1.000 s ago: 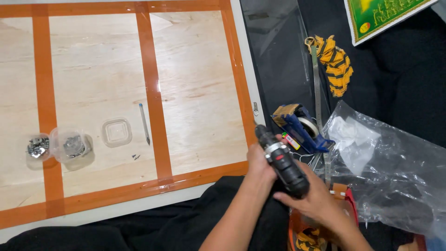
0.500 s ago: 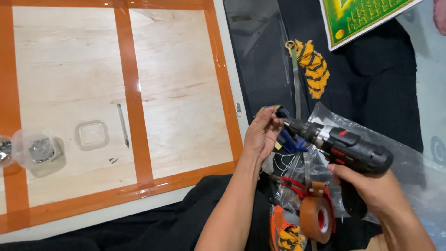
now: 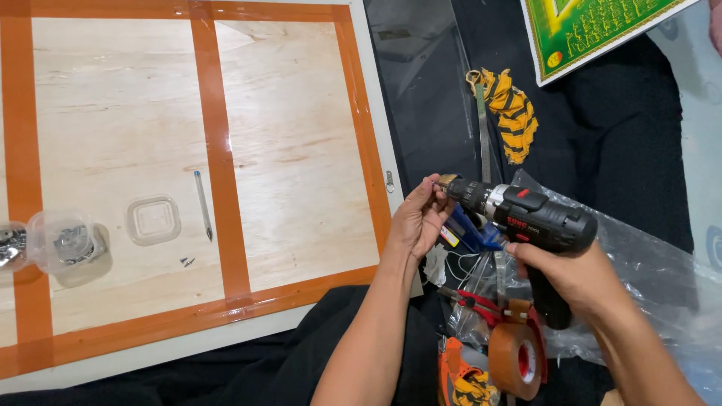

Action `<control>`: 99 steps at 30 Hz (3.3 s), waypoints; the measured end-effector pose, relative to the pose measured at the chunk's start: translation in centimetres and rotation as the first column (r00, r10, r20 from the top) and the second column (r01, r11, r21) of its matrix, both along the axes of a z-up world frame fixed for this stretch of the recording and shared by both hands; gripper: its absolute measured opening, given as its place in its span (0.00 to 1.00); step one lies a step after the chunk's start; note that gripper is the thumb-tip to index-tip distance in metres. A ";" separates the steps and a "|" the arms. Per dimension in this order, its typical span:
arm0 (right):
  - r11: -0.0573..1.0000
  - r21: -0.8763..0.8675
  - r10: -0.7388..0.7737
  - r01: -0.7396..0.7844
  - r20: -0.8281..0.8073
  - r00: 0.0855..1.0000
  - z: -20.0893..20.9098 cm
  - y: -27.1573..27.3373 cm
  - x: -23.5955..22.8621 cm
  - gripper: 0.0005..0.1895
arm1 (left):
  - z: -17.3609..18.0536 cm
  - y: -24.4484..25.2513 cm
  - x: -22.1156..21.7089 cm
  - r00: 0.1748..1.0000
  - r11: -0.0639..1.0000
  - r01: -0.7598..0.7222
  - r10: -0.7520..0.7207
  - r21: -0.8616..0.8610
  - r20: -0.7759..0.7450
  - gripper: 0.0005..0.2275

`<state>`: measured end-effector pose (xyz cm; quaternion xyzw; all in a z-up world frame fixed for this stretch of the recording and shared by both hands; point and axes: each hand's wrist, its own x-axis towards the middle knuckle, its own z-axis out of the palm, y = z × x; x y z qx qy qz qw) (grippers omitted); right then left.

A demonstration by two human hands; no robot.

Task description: Attaching metal hardware clips to a wooden frame using a power drill and screws.

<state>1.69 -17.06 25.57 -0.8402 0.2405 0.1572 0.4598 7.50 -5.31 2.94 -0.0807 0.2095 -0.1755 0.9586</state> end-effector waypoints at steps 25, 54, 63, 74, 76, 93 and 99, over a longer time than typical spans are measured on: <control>0.906 -0.315 0.239 -0.283 -0.172 0.956 -1.6 1.6 3.7 0.24 | -3.7 -1.6 1.1 0.988 0.999 -0.035 0.036 0.008 -0.153 0.09; 0.907 -0.268 0.281 -0.326 -0.193 0.940 -8.7 4.3 10.7 0.02 | -5.4 -1.8 2.8 0.865 0.931 -0.327 0.226 -0.161 -0.448 0.29; 0.921 -0.215 0.280 -0.326 -0.218 0.935 -8.9 4.0 11.5 0.02 | -5.5 -1.7 2.7 0.863 0.932 -0.327 0.227 -0.157 -0.451 0.30; 0.909 -0.238 0.274 -0.342 -0.276 0.921 -8.3 5.0 12.0 0.02 | -4.6 -0.9 2.7 0.843 0.915 -0.360 0.233 -0.185 -0.485 0.30; 0.908 -0.236 0.279 -0.346 -0.276 0.920 -8.3 5.1 12.0 0.02 | -4.7 -0.8 2.7 0.843 0.913 -0.361 0.231 -0.192 -0.486 0.29; 0.916 -0.224 0.267 -0.333 -0.280 0.922 -8.8 4.7 12.4 0.02 | -4.9 -0.8 2.9 0.848 0.933 -0.325 0.214 -0.157 -0.486 0.28; 0.912 -0.213 0.290 -0.351 -0.271 0.918 -8.9 4.8 12.6 0.02 | -5.8 -1.3 2.9 0.854 0.928 -0.334 0.222 -0.167 -0.471 0.30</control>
